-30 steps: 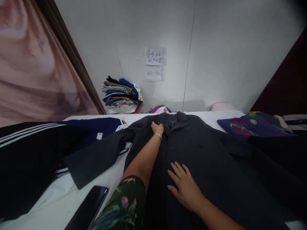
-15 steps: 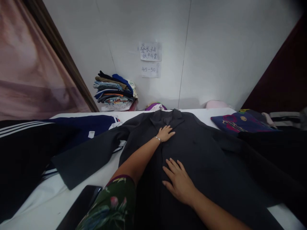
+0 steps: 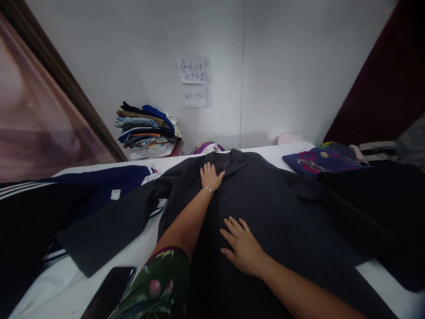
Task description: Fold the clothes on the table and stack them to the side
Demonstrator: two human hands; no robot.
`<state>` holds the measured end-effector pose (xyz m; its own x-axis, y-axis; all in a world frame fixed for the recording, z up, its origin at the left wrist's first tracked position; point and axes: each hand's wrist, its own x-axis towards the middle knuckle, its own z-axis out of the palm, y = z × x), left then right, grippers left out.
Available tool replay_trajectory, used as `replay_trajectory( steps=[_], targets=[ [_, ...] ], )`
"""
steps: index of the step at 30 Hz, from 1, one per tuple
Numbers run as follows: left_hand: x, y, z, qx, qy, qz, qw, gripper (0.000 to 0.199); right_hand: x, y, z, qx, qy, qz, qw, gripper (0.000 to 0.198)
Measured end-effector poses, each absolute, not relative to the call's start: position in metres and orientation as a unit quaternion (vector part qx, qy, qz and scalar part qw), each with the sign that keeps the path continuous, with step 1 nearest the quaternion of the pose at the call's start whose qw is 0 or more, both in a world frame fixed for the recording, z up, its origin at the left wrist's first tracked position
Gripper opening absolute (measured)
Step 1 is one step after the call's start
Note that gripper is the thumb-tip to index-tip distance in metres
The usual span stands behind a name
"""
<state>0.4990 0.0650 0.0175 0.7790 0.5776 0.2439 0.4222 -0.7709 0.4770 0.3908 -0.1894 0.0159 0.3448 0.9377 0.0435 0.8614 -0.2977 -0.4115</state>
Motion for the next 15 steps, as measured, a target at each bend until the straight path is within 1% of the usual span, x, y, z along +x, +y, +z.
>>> replay_trajectory(
  steps=[3,6,10,13,15],
  targets=[
    [0.502,0.080,0.014,0.931,0.316,0.081,0.166,0.071,0.391,-0.189,0.016,-0.797,-0.565,0.103,0.189,0.058],
    [0.508,0.091,0.024,0.934,0.320,0.018,0.157,0.071,0.391,-0.189,0.019,-0.796,-0.564,0.102,0.197,0.058],
    [0.492,0.076,0.041,0.946,0.291,0.027,0.137,0.063,0.391,-0.191,0.022,-0.795,-0.560,0.092,0.213,0.055],
    [0.456,0.043,0.033,0.976,0.176,0.057,0.112,0.060,0.391,-0.191,0.023,-0.795,-0.562,0.082,0.213,0.054],
    [0.433,0.022,0.021,0.988,0.091,0.055,0.110,0.058,0.390,-0.190,0.022,-0.793,-0.566,0.071,0.213,0.053]
  ],
)
